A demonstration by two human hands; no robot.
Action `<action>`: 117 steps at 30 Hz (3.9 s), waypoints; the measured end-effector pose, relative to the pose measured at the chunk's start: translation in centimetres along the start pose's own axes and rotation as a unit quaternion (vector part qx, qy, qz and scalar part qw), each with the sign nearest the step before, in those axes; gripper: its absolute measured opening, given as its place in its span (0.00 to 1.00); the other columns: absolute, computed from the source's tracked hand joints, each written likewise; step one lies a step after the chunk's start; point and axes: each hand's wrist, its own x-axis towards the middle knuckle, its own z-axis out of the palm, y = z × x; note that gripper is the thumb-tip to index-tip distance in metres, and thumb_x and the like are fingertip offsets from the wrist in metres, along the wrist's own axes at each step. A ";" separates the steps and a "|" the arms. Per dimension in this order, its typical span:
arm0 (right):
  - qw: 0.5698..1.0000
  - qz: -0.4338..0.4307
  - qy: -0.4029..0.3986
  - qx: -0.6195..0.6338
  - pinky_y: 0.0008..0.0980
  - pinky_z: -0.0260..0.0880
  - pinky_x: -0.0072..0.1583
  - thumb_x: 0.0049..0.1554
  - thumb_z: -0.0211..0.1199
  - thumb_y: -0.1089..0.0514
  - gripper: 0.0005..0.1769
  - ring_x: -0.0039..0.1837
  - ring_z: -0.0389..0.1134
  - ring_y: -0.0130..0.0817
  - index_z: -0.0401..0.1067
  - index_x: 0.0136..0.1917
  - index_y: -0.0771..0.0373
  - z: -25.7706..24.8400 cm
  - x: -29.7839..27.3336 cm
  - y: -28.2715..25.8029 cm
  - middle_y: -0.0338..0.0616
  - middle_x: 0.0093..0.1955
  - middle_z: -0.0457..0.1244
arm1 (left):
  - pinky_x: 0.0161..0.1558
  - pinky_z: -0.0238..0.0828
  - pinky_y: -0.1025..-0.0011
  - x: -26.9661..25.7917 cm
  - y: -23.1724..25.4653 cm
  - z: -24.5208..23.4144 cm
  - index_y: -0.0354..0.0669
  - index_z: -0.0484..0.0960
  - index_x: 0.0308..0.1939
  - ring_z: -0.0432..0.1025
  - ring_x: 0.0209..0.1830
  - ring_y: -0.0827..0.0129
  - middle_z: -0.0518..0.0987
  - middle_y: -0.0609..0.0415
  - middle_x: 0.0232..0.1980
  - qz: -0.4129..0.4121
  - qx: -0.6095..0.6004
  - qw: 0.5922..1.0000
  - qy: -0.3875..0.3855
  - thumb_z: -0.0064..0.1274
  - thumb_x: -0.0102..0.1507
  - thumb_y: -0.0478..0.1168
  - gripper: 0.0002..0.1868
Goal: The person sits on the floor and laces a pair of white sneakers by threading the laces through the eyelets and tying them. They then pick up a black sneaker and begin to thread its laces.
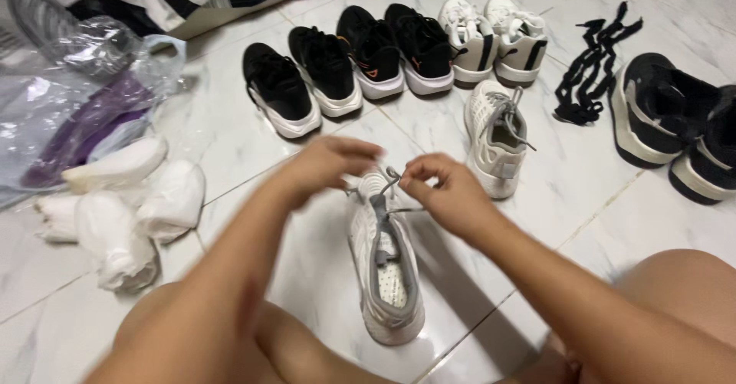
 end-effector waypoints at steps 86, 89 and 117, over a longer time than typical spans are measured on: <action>0.669 0.141 0.382 0.622 0.34 0.71 0.56 0.66 0.55 0.61 0.07 0.37 0.57 0.28 0.69 0.49 0.68 -21.5 -1.7 1.1 0.42 0.39 0.61 | 0.41 0.77 0.49 8.6 -11.1 -0.8 0.33 0.65 0.62 0.75 0.45 0.42 0.71 0.36 0.58 -0.367 -0.296 0.802 0.366 0.44 0.68 0.38 0.19; 0.666 0.116 0.393 0.623 0.39 0.74 0.58 0.65 0.53 0.62 0.07 0.39 0.58 0.29 0.68 0.50 0.68 -22.2 0.5 2.2 0.43 0.39 0.62 | 0.46 0.74 0.48 5.8 -11.6 0.4 0.39 0.57 0.67 0.70 0.52 0.41 0.62 0.35 0.64 -0.356 -0.205 0.850 0.329 0.46 0.66 0.37 0.26; 0.882 0.023 0.217 0.419 0.32 0.74 0.53 0.66 0.58 0.61 0.05 0.47 0.66 0.29 0.71 0.47 0.62 -26.0 20.7 3.3 0.42 0.47 0.65 | 0.58 0.67 0.49 -3.4 -13.9 4.3 0.39 0.82 0.53 0.71 0.56 0.41 0.75 0.35 0.57 -0.276 0.182 0.814 0.477 0.21 0.76 0.59 0.35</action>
